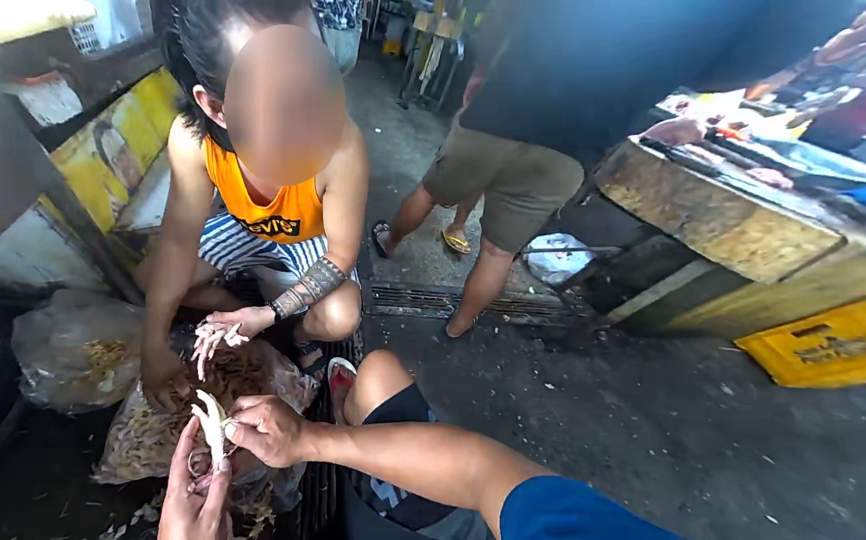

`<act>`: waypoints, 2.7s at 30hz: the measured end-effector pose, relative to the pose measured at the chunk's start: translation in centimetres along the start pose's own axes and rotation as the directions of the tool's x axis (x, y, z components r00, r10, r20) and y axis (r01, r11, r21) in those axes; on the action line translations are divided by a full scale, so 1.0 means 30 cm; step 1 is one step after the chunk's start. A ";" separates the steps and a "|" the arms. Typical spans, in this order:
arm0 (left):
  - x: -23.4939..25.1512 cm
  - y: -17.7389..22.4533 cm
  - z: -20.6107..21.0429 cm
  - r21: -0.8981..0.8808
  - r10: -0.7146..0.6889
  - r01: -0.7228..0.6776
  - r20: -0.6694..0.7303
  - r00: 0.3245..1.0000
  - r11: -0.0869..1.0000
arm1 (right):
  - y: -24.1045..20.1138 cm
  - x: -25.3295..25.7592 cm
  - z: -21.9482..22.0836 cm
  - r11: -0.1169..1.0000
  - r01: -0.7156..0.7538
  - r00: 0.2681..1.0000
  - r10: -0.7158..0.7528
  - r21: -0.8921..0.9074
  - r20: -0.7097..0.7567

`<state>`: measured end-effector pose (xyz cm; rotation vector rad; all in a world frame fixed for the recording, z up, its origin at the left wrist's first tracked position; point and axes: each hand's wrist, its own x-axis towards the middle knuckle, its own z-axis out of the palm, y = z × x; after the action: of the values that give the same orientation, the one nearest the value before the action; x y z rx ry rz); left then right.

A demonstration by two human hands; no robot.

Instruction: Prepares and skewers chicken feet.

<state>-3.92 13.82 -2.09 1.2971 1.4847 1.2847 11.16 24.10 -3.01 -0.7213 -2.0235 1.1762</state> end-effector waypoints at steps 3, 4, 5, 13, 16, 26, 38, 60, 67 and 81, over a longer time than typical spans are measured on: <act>0.015 -0.015 0.018 0.008 -0.068 0.069 -0.118 0.991 0.998 | 0.038 0.026 -0.014 0.993 0.079 0.997 -0.077 -0.090 0.027; 0.018 -0.019 0.024 0.019 -0.095 0.099 -0.138 0.986 0.995 | 0.058 0.027 -0.010 0.990 0.093 0.996 -0.091 -0.108 0.024; 0.021 -0.025 0.030 0.031 -0.126 0.132 -0.149 0.981 0.991 | 0.081 0.026 0.000 0.988 0.097 0.995 -0.097 -0.116 0.010; 0.041 -0.060 0.043 0.215 -0.268 0.296 -0.150 0.952 0.931 | 0.137 0.036 0.057 0.996 0.047 0.999 -0.049 -0.077 -0.024; 0.036 -0.047 0.035 0.307 -0.264 0.285 -0.110 0.958 0.908 | 0.141 0.035 0.058 0.997 0.010 1.000 -0.012 -0.079 -0.021; -0.008 -0.053 0.030 0.238 -0.272 0.271 -0.033 0.962 0.933 | 0.092 0.002 0.062 0.966 -0.119 0.993 0.121 -0.231 -0.006; 0.014 -0.041 -0.025 0.432 -0.402 0.332 0.079 0.912 0.839 | 0.064 0.017 0.054 0.928 -0.329 0.938 0.343 -0.175 0.054; 0.001 -0.065 0.020 0.076 -0.394 0.390 0.041 0.918 0.917 | 0.082 0.060 0.025 0.881 -0.407 0.902 0.429 -0.240 0.046; -0.002 -0.050 0.022 -0.023 -0.400 0.400 0.018 0.916 0.916 | 0.066 0.063 -0.008 0.855 -0.515 0.849 0.501 0.054 0.168; 0.005 -0.034 0.013 -0.334 -0.464 0.465 0.089 0.881 0.820 | 0.088 0.038 0.033 0.869 -0.407 0.911 0.361 0.283 0.199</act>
<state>-3.79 14.06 -3.15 0.6482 1.3802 1.1418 10.01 25.59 -5.39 -0.9244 -1.7774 1.7845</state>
